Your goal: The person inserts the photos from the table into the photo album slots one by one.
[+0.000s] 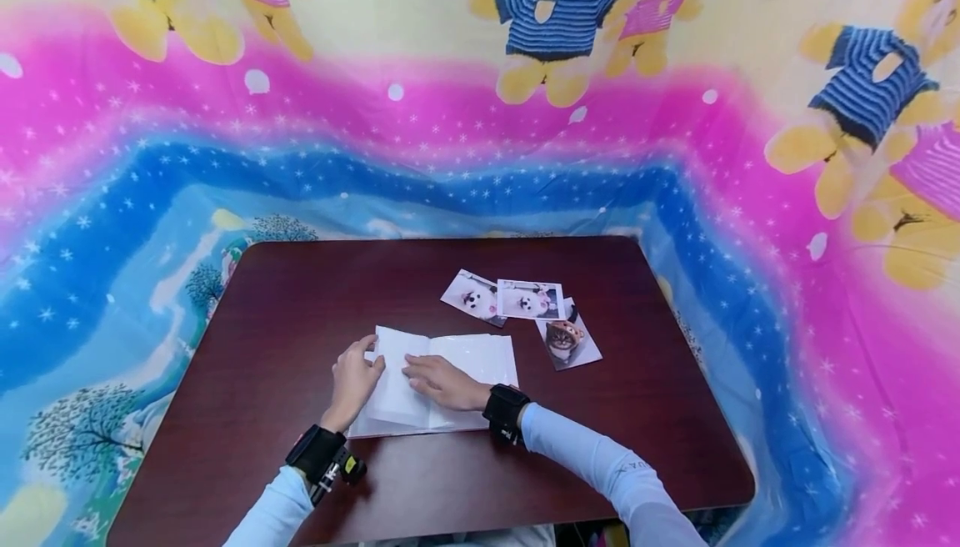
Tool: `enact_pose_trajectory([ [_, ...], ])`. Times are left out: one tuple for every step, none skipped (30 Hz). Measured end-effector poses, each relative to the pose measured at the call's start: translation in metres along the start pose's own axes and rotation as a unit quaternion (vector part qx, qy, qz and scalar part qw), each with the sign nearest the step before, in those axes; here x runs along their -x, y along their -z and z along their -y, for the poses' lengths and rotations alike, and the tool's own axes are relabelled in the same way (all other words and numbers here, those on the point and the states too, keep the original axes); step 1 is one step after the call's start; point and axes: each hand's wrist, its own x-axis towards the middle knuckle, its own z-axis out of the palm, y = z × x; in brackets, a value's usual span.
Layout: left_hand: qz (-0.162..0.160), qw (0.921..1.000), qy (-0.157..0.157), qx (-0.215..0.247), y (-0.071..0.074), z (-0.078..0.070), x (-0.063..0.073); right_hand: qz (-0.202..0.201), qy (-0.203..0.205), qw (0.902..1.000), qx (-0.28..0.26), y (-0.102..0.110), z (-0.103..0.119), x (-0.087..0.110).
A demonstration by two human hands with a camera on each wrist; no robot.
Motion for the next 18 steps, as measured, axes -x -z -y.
enact_pose_trajectory([
  [0.003,1.0,0.004,-0.006,-0.001,0.004,0.001,0.006,-0.002,1.0,0.007,-0.001,0.0,0.001],
  [0.004,0.9999,0.007,-0.012,-0.003,0.009,0.001,0.01,-0.002,0.9998,0.015,-0.003,0.001,0.002],
  [0.006,0.9998,0.01,-0.018,-0.004,0.013,0.002,0.013,-0.002,0.9997,0.021,-0.004,0.002,0.003],
  [0.008,0.9996,0.013,-0.023,-0.005,0.017,0.002,0.014,-0.002,0.9996,0.025,-0.004,0.002,0.004],
  [0.011,0.9994,0.018,-0.026,-0.007,0.021,0.003,0.017,-0.003,0.9995,0.028,-0.005,0.003,0.005],
  [0.015,0.9991,0.023,-0.031,-0.008,0.024,0.003,0.02,-0.004,0.9993,0.03,-0.005,0.004,0.006],
  [0.02,0.9988,0.028,-0.036,-0.009,0.027,0.004,0.022,-0.003,0.9991,0.036,-0.006,0.004,0.007],
  [0.023,0.9983,0.032,-0.041,-0.011,0.03,0.004,0.027,-0.003,0.999,0.036,-0.006,0.005,0.007],
  [0.026,0.9979,0.038,-0.045,-0.012,0.032,0.005,0.031,-0.004,0.9989,0.036,-0.007,0.006,0.008],
  [0.028,0.9976,0.042,-0.048,-0.013,0.034,0.006,0.034,-0.002,0.9986,0.04,-0.007,0.006,0.009],
  [0.03,0.9972,0.046,-0.05,-0.014,0.036,0.006,0.038,0.001,0.9984,0.042,-0.007,0.007,0.009],
  [0.031,0.9969,0.048,-0.054,-0.015,0.037,0.007,0.04,0.005,0.9982,0.044,-0.007,0.008,0.009],
  [0.031,0.9969,0.047,-0.054,-0.015,0.037,0.007,0.04,0.008,0.998,0.048,-0.006,0.008,0.01],
  [0.029,0.9968,0.046,-0.058,-0.016,0.037,0.008,0.041,0.01,0.9978,0.05,-0.006,0.009,0.01],
  [0.027,0.9967,0.046,-0.061,-0.017,0.037,0.008,0.041,0.012,0.9975,0.056,-0.007,0.008,0.01],
  [0.025,0.9967,0.043,-0.064,-0.018,0.036,0.009,0.041,0.012,0.9973,0.06,-0.007,0.008,0.01],
  [0.021,0.9968,0.038,-0.067,-0.019,0.036,0.01,0.041,0.012,0.9972,0.061,-0.008,0.007,0.01],
  [0.016,0.9968,0.032,-0.072,-0.021,0.036,0.011,0.04,0.011,0.997,0.065,-0.009,0.006,0.01],
])
